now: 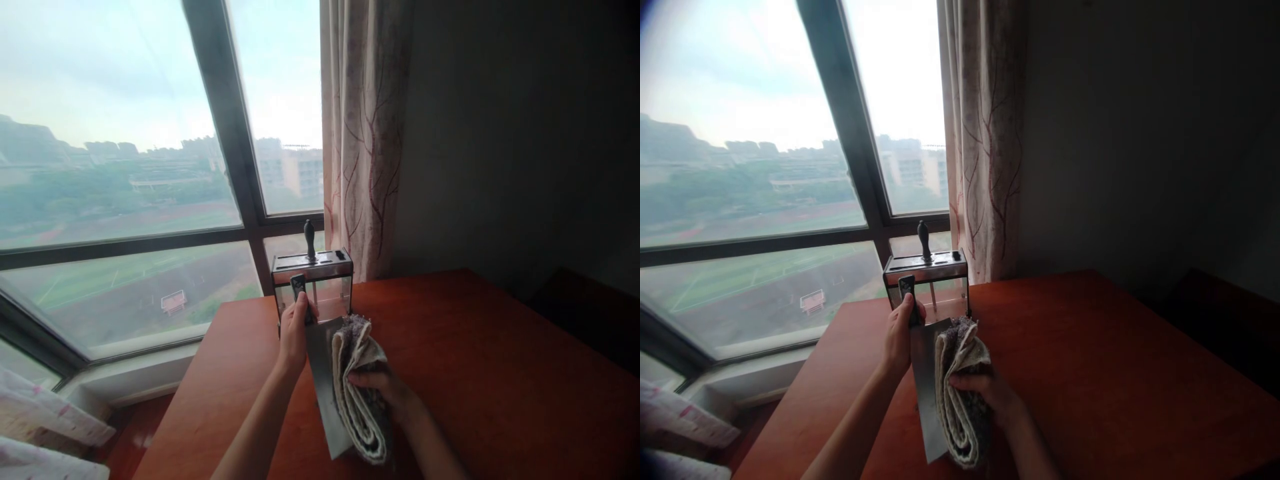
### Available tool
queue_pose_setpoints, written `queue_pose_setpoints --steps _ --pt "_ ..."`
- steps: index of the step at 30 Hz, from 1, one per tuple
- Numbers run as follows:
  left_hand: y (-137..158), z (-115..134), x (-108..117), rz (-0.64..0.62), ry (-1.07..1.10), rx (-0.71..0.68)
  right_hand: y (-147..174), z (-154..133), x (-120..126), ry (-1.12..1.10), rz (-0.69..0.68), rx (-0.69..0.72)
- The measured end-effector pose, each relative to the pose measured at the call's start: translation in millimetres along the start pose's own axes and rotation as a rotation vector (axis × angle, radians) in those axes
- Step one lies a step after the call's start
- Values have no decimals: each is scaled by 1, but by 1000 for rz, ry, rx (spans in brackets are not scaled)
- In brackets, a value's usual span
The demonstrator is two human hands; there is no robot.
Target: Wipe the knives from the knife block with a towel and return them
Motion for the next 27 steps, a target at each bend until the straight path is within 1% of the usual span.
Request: queue_pose_setpoints --steps 2,4,6,8,11,13,15,17,19,21,24,27 --pt "6 -4 -9 -56 9 4 0 1 -4 -65 -13 -15" --pt "12 -8 -19 -106 18 21 0 -2 -7 -110 -13 3" --pt "15 -11 -25 -129 18 38 -1 -7 -10 -126 9 56" --pt "15 -11 -27 -123 2 36 -1 -13 -11 -110 41 129" --pt "10 -8 -22 -84 -53 -16 -3 -18 -12 -29 90 212" --pt "4 -4 -16 -59 -77 -40 -3 -19 -13 62 98 218" --pt "-2 -1 -8 -22 -72 -40 -3 -18 -17 174 78 207" --pt "-9 3 5 54 -51 -43 -1 -19 -21 259 43 211" --pt "-14 8 17 135 -23 -57 1 -19 -26 291 2 214" --pt "-17 12 25 182 3 -70 2 -18 -30 294 -18 210" --pt "-18 13 25 180 32 -74 2 -20 -29 331 17 228" --pt "-14 12 15 115 28 -70 0 -25 -27 365 69 289"
Point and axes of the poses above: each hand's wrist, its own y-axis away from the middle knuckle, its own x-axis out of the back of the hand, z = x × y, the point moved 6 cm from there along -y, towards the middle knuckle, and after that the axes turned 2 degrees about x, right-handed, at the moved point
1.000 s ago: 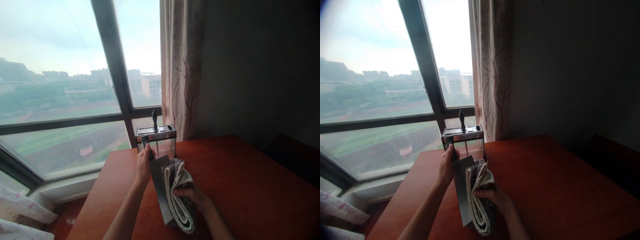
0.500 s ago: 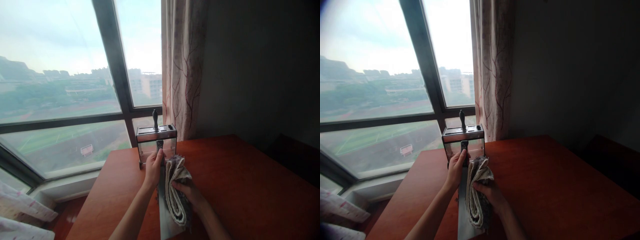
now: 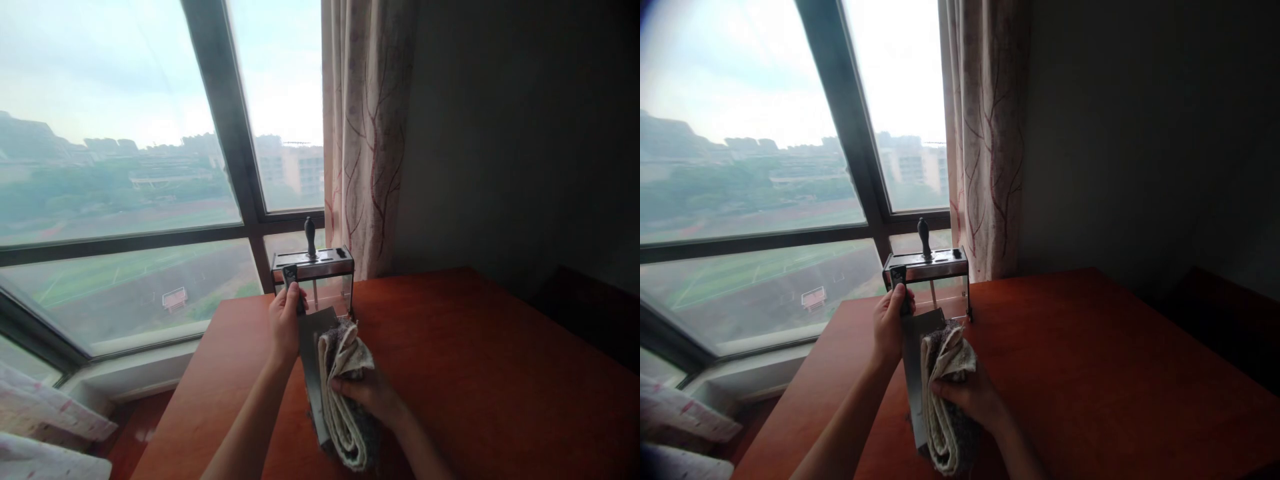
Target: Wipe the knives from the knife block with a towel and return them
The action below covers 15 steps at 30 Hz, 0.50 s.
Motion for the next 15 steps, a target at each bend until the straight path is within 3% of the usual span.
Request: queue_pose_setpoints --steps 4,8,15 --pt "13 -5 -23 -148 -85 3 -5 -4 8 -14 120 71" --pt "29 -12 -45 -260 -79 29 -7 -5 16 -169 257 97" --pt "42 -20 -57 -295 19 110 -6 -3 23 -421 344 68"
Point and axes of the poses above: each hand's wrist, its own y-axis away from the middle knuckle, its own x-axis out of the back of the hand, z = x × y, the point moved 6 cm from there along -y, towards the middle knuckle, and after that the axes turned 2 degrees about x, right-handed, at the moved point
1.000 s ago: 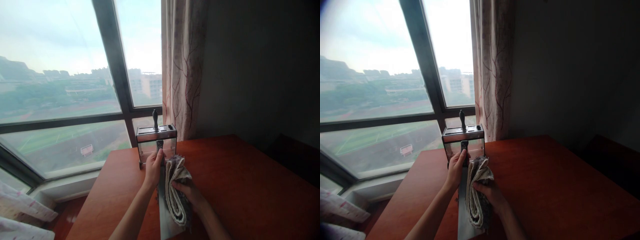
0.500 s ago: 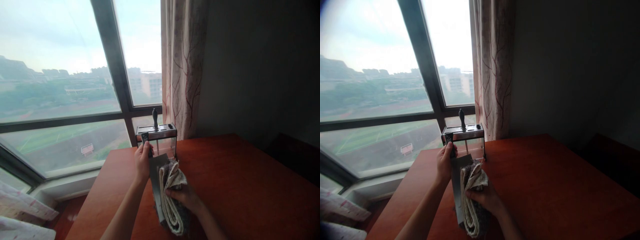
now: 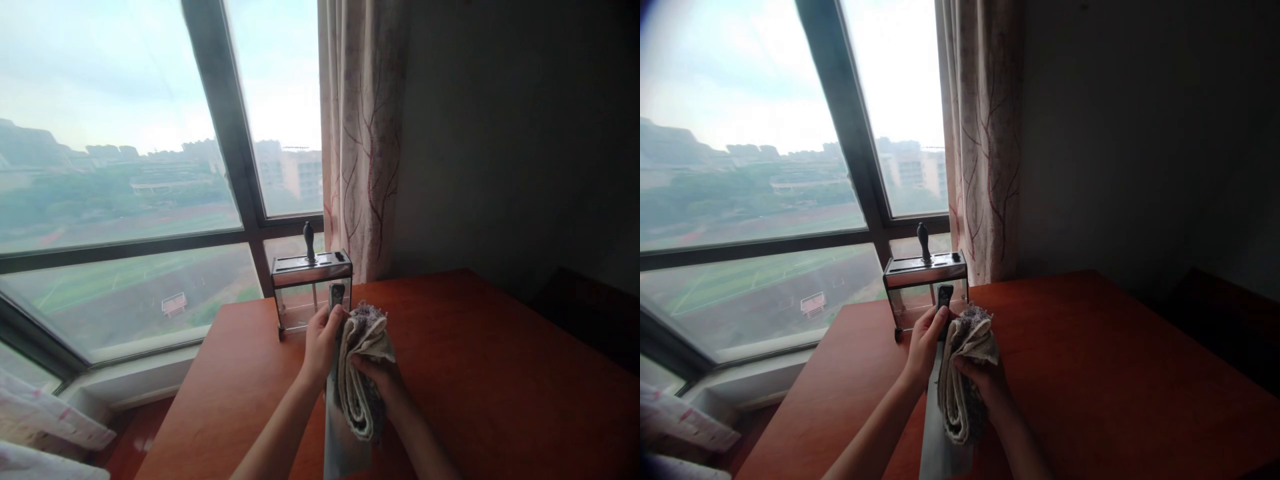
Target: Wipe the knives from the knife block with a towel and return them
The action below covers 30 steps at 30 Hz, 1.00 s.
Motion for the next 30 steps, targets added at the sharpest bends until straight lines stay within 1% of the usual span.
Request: queue_pose_setpoints --steps 3,6,10,13,15,19,21,24,27,30 --pt "-2 -2 4 37 42 14 0 0 1 -47 5 0" --pt "-5 -4 9 92 101 36 1 5 4 -86 33 -72" --pt "-7 -8 10 126 178 90 1 12 13 -169 120 -130" --pt "-6 -8 8 130 221 129 2 17 21 -186 175 -163" --pt "-6 -7 8 130 249 142 3 18 23 -182 164 -167" --pt "-7 -11 7 118 246 159 5 16 21 -59 33 -211" --pt "-8 -15 8 103 226 183 3 13 21 19 -24 -177" --pt "-10 -22 6 51 218 234 -2 7 23 89 -64 -52" --pt "-9 -25 2 -13 221 260 -5 7 25 127 -32 -13" --pt "-9 -23 0 -39 217 241 -5 7 25 84 17 -5"
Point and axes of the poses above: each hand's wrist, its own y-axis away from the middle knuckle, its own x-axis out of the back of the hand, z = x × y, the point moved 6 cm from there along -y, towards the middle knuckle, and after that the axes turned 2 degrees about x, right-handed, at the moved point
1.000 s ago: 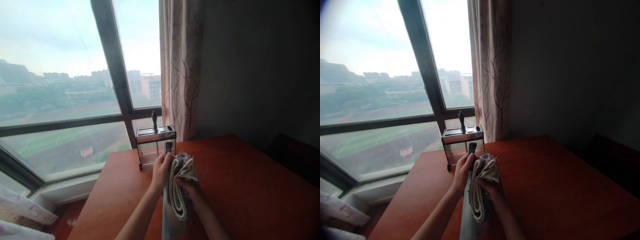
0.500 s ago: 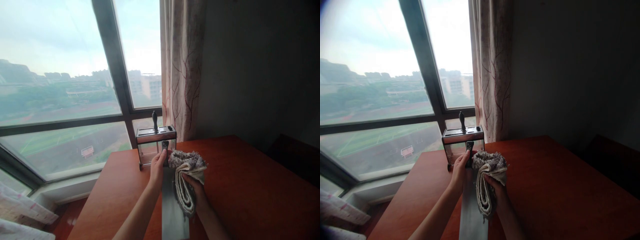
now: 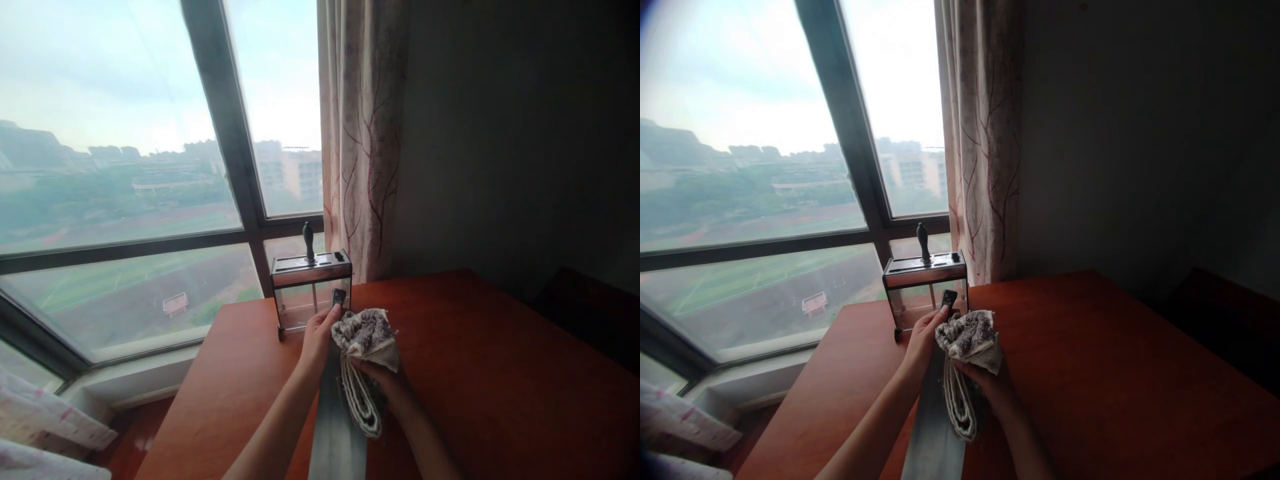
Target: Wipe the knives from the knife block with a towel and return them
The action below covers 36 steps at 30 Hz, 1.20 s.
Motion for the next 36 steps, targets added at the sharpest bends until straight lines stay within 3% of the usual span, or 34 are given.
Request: queue_pose_setpoints --steps 6,10,16,20,23,27,32,36 --pt "-4 13 23 176 -39 -108 2 1 1 -185 87 -84" --pt "-5 27 42 274 76 -173 2 5 2 -255 102 -135" --pt "-2 44 45 244 86 -227 13 15 -13 -353 -89 -324" --pt "2 45 38 245 -65 -265 26 22 -24 -224 -265 -442" --pt "7 43 28 246 -158 -277 24 14 -27 -94 -265 -310" --pt "16 41 9 223 -240 -311 13 0 -25 -7 -160 -114" --pt "22 38 -12 82 -287 -333 7 -4 -13 1 24 -54" --pt "21 45 -8 104 -318 -382 9 0 -18 -19 -29 -82"
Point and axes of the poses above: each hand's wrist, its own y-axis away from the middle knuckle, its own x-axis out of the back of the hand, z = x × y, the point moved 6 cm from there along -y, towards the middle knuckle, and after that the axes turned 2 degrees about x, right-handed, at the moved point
